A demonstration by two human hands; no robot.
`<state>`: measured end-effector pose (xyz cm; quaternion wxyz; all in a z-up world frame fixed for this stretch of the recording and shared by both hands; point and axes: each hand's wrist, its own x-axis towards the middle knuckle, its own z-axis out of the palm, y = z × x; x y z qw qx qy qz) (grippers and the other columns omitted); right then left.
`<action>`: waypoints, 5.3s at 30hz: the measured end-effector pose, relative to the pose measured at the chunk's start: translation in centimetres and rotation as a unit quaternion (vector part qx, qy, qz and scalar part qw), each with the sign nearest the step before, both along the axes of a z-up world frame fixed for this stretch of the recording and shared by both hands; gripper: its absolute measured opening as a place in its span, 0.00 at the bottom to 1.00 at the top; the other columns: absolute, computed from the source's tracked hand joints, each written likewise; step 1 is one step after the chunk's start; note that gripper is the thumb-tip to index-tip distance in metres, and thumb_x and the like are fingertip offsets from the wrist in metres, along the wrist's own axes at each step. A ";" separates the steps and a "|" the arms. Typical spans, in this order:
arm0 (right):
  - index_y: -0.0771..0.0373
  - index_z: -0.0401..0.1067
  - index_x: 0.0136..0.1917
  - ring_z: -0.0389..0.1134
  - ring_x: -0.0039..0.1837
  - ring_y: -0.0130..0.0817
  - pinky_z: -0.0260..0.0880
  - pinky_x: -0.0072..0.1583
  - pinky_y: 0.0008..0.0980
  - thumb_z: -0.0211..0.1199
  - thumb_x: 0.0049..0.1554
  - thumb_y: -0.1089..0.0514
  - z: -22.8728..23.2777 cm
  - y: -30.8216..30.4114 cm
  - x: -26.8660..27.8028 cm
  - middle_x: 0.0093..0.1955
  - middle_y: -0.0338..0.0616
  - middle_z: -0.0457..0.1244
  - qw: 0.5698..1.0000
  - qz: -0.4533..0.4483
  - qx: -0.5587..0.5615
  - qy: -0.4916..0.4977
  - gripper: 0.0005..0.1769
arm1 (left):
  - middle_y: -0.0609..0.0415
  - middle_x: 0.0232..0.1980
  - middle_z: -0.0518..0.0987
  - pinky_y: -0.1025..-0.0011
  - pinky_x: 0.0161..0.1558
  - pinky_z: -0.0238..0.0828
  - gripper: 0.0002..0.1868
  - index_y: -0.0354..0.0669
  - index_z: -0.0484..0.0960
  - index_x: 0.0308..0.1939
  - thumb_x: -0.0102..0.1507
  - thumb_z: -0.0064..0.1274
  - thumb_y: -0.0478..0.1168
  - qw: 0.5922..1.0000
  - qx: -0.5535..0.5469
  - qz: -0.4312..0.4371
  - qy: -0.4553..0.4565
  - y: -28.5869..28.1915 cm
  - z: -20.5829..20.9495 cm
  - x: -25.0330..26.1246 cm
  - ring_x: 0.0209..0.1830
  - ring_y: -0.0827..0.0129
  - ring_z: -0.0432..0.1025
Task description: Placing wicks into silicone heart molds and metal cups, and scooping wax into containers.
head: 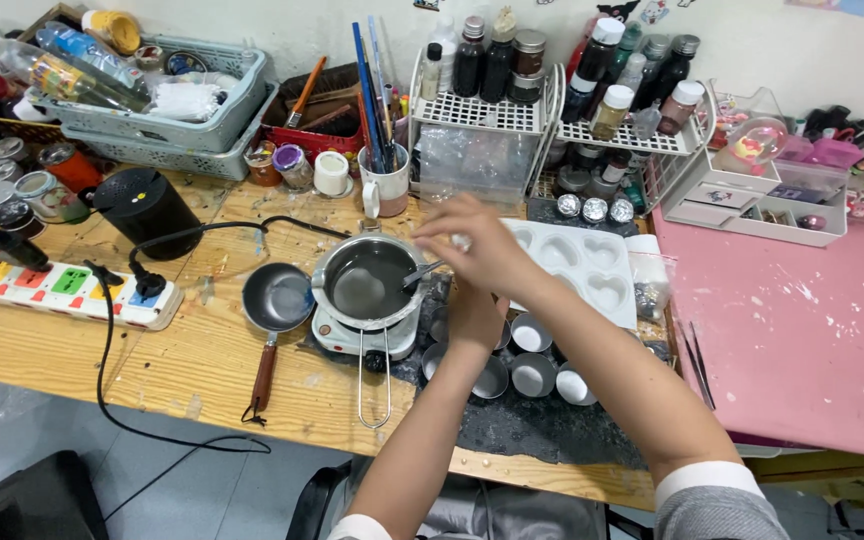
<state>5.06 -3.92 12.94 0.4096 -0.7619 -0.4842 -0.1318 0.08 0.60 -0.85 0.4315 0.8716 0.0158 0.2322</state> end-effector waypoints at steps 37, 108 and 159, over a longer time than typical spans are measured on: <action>0.67 0.71 0.66 0.67 0.64 0.48 0.67 0.64 0.41 0.77 0.45 0.41 -13.2 -15.3 4.5 0.64 0.53 0.64 0.948 -0.199 -0.185 0.168 0.42 | 0.26 0.71 0.58 0.62 0.61 0.70 0.64 0.33 0.23 0.75 0.55 0.62 0.36 0.930 -0.361 -0.065 0.011 -2.6 -3.9 4.2 0.67 0.46 0.67; 0.67 0.66 0.72 0.68 0.68 0.43 0.68 0.66 0.40 0.80 0.41 0.40 -11.9 -14.7 2.4 0.69 0.54 0.64 0.936 -0.215 -0.078 0.267 0.53 | 0.41 0.58 0.80 0.64 0.54 0.74 0.27 0.36 0.68 0.66 0.67 0.54 0.45 0.919 -0.392 0.005 0.044 -3.3 -2.2 4.3 0.56 0.56 0.77; 0.54 0.83 0.44 0.62 0.67 0.43 0.61 0.68 0.41 0.74 0.50 0.58 -8.6 -12.4 0.7 0.62 0.40 0.67 0.990 -0.127 -0.024 0.057 0.06 | 0.45 0.61 0.78 0.66 0.57 0.68 0.26 0.33 0.71 0.66 0.72 0.41 0.50 0.826 -0.557 -0.033 0.082 -2.8 -4.7 4.8 0.58 0.64 0.72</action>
